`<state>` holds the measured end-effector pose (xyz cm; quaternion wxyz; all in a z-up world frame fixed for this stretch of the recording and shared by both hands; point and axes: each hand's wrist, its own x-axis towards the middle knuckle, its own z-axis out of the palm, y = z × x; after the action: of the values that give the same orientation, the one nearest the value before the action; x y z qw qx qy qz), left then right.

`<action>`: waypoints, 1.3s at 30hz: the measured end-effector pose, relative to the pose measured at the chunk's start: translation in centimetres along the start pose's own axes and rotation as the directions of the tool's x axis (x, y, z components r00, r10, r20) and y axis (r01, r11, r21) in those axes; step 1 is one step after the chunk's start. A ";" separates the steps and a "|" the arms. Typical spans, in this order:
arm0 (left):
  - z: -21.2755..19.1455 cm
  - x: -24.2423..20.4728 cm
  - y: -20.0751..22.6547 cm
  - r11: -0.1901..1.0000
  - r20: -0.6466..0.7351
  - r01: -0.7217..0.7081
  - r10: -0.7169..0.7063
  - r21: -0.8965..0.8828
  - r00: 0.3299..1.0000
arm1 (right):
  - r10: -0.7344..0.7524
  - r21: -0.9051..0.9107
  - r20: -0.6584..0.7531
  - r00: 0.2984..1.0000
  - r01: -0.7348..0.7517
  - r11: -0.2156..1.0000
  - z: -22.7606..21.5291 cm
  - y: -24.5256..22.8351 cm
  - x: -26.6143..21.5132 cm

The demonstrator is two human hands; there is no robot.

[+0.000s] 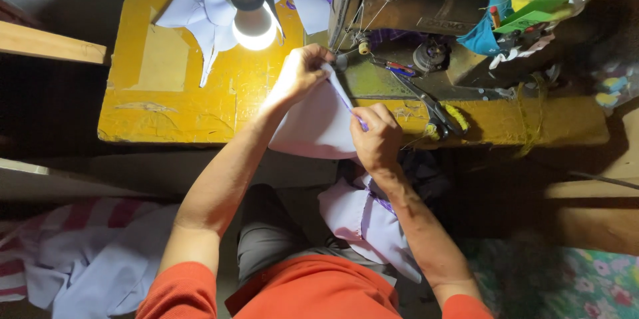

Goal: Folding and aligning the edges of a fabric piece on a sewing table

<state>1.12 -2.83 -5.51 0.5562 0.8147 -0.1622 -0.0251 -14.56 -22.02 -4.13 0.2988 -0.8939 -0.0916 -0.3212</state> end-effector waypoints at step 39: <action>2.7 -4.0 -0.3 0.544 0.093 -0.438 0.547 0.716 0.832 | -0.336 -0.083 0.413 0.846 0.402 0.912 -2.5 -1.6 3.2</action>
<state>-3.24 -4.01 -7.40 0.1910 0.8845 -0.3414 0.2544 -13.96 -22.35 0.17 0.1313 -0.9268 -0.2929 -0.1949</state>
